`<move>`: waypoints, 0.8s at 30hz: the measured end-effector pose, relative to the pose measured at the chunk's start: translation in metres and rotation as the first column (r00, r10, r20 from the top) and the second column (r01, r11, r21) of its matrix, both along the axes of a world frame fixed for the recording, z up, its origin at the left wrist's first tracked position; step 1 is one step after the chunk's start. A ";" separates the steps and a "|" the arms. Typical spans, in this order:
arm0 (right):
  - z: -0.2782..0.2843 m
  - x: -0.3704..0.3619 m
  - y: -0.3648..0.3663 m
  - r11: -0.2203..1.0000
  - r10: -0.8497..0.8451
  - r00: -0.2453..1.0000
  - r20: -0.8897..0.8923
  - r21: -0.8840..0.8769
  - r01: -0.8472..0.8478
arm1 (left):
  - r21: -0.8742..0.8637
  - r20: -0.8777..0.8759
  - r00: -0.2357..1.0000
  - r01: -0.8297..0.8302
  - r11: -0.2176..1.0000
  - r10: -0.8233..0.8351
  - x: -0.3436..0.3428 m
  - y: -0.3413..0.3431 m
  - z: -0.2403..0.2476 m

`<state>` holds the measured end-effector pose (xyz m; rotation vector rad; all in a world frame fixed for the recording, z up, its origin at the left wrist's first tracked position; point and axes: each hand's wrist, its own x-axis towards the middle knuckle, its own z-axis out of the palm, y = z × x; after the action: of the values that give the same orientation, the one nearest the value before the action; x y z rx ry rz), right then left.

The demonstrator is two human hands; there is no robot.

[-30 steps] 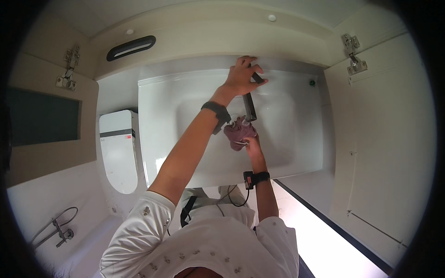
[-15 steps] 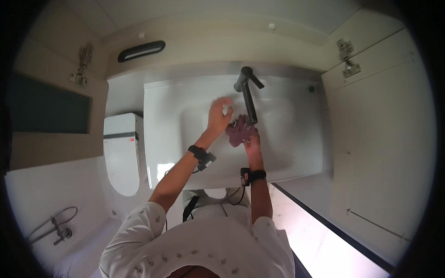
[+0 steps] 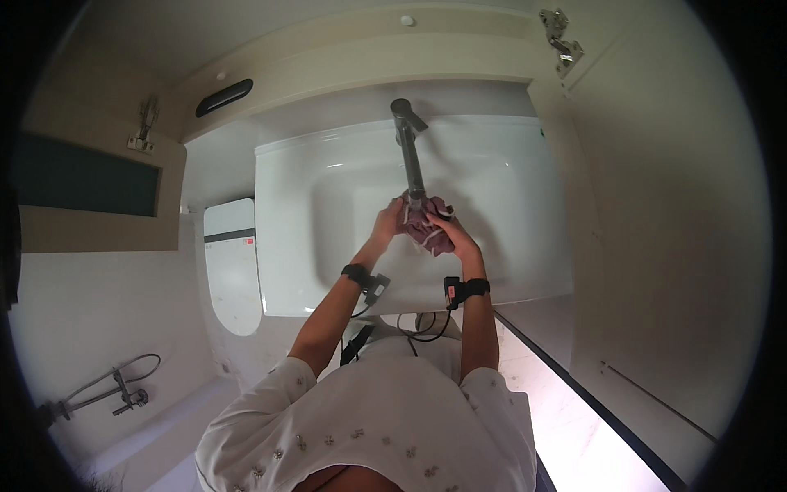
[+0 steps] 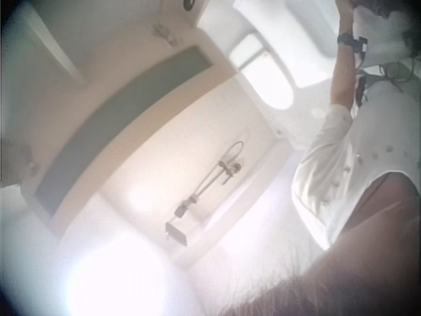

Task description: The person wipes the exterior and interior surfaces of a bathroom sink and a faucet with a cloth.

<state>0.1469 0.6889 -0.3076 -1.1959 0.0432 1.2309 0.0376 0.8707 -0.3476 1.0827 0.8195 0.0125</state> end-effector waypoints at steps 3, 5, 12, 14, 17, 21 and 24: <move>-0.016 0.019 -0.019 0.998 -0.036 0.999 -0.001 -0.052 0.036 | 0.050 0.135 0.990 0.023 0.999 -0.029 -0.006 0.002 0.017; -0.024 0.028 -0.028 0.994 -0.094 0.995 0.043 -0.051 0.096 | 0.019 0.171 0.985 -0.029 0.999 0.025 -0.011 0.006 0.011; -0.035 0.041 -0.029 0.990 -0.062 0.995 -0.075 0.125 0.071 | 0.315 0.261 0.960 0.009 0.949 -0.096 -0.034 0.007 0.026; -0.016 0.035 -0.014 0.987 -0.014 1.000 0.011 0.161 0.012 | 0.268 0.194 0.957 0.158 0.950 -0.214 -0.040 0.011 0.028; -0.025 0.036 0.000 0.943 0.058 0.997 -0.049 0.332 -0.038 | 0.450 0.239 0.923 0.170 0.877 -0.302 -0.032 -0.005 0.011; -0.084 0.046 0.004 0.969 0.176 0.983 -0.048 0.183 -0.165 | 0.371 0.017 0.957 0.262 0.891 -0.289 -0.027 -0.020 0.031; -0.071 0.044 0.009 0.944 0.325 0.939 0.114 0.016 -0.329 | 0.106 -0.040 0.991 0.131 0.986 -0.128 -0.035 -0.027 -0.002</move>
<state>0.1907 0.6981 -0.3782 -1.2724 -0.2691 1.4455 0.0025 0.8439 -0.3496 1.2396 0.7836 -0.0715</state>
